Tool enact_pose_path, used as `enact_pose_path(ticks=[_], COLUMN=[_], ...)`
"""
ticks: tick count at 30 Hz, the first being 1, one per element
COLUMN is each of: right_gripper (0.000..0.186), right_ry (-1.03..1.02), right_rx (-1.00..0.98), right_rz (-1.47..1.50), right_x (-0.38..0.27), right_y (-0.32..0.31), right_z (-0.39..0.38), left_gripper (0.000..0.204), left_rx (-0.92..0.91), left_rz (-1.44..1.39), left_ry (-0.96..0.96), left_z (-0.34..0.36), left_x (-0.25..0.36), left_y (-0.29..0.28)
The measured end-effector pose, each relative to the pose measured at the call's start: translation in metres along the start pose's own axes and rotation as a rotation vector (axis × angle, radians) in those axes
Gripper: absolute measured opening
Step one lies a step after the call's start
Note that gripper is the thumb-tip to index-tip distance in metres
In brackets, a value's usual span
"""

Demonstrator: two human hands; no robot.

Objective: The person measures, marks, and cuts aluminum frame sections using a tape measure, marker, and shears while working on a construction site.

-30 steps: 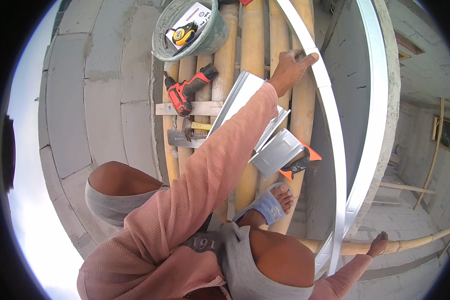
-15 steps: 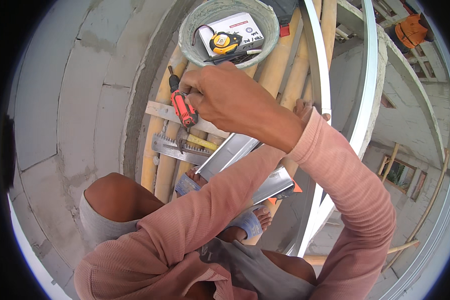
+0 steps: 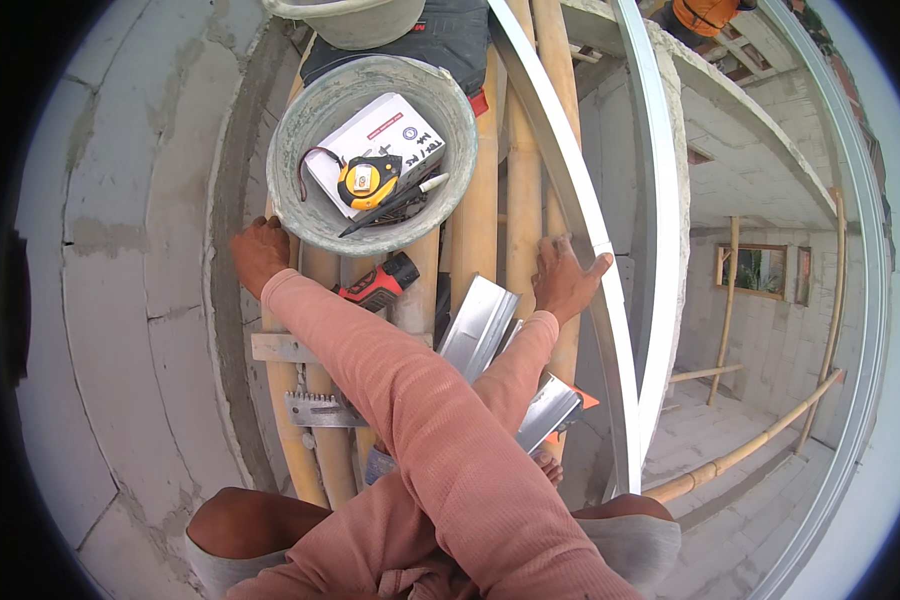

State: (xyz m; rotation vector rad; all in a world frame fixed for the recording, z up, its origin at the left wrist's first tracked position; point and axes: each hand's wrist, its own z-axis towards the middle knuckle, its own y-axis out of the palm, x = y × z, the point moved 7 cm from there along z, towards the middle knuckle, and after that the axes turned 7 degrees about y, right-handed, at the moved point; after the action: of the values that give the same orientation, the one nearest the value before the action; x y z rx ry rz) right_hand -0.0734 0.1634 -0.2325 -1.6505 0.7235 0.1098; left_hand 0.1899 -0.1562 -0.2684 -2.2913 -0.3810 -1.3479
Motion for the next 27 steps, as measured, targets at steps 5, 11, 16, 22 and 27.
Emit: enact_pose_path(ticks=[5,11,16,22,27], right_gripper=[0.017,0.017,0.016,0.013,0.009], right_ry=[0.003,0.020,-0.019,0.034,0.047], right_rx=[0.135,0.130,0.205,0.213,0.191], right_rz=[0.045,0.172,0.186,0.026,-0.077], right_x=[0.016,0.013,0.014,0.020,0.010], right_y=[0.010,0.011,0.008,0.016,0.010], right_z=[-0.002,-0.004,-0.011,-0.002,0.003], left_gripper=[0.094,0.097,0.093,0.097,0.091], left_rx=[-0.030,-0.009,0.028,-0.029,-0.005], left_rz=[-0.024,-0.025,-0.033,-0.035,-0.035], left_ry=[0.017,0.007,0.022,0.002,0.018], left_z=[-0.004,-0.003,-0.005,-0.006,-0.003], left_x=[0.012,0.004,0.001,0.005,0.004], left_y=[0.001,-0.001,0.000,0.006,0.004])
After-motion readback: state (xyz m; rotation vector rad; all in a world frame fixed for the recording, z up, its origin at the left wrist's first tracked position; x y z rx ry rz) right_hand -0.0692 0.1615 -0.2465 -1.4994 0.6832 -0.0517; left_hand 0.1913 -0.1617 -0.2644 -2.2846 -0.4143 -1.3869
